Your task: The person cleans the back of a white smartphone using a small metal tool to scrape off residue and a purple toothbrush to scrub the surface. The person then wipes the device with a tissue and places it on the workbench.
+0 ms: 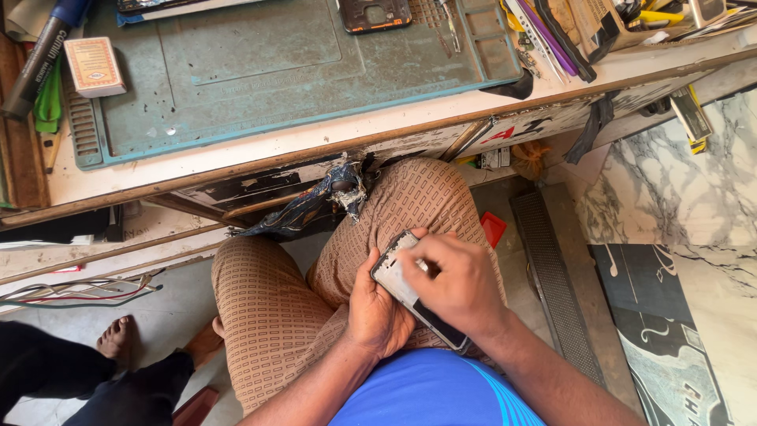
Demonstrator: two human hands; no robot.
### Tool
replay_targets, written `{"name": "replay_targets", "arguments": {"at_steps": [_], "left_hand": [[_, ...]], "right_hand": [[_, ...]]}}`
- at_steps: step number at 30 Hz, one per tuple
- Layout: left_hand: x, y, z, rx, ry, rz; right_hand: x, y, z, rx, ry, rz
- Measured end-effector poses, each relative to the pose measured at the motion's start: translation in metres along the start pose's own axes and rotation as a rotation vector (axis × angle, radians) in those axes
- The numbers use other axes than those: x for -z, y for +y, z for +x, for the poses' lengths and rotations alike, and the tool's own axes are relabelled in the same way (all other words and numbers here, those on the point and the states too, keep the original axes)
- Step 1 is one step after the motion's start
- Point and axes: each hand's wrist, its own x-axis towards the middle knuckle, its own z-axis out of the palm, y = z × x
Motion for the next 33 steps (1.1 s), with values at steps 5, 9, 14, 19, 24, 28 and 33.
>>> {"name": "replay_targets", "arguments": {"at_steps": [5, 9, 14, 19, 24, 28, 33], "left_hand": [[-0.001, -0.001, 0.002, -0.003, -0.001, 0.003], [-0.01, 0.007, 0.0, -0.09, -0.087, -0.02], [-0.031, 0.019, -0.004, -0.198, -0.167, -0.029], [-0.048, 0.025, -0.016, -0.197, -0.198, 0.129], [-0.042, 0.028, -0.024, 0.108, -0.39, 0.002], [-0.023, 0.022, -0.015, 0.435, -0.397, -0.073], [0.003, 0.012, -0.006, 0.51, -0.302, -0.169]], "right_hand": [[0.011, -0.004, -0.003, -0.184, 0.161, -0.106], [0.021, -0.001, -0.02, -0.089, 0.208, -0.074], [0.018, 0.024, -0.04, -0.154, 0.278, 0.011], [0.012, 0.046, -0.05, -0.259, 0.248, 0.457], [0.057, 0.055, -0.029, -0.025, -0.048, 0.685], [0.076, 0.048, -0.001, 0.109, -0.29, 0.428], [0.071, 0.023, 0.012, 0.125, -0.245, 0.161]]}}
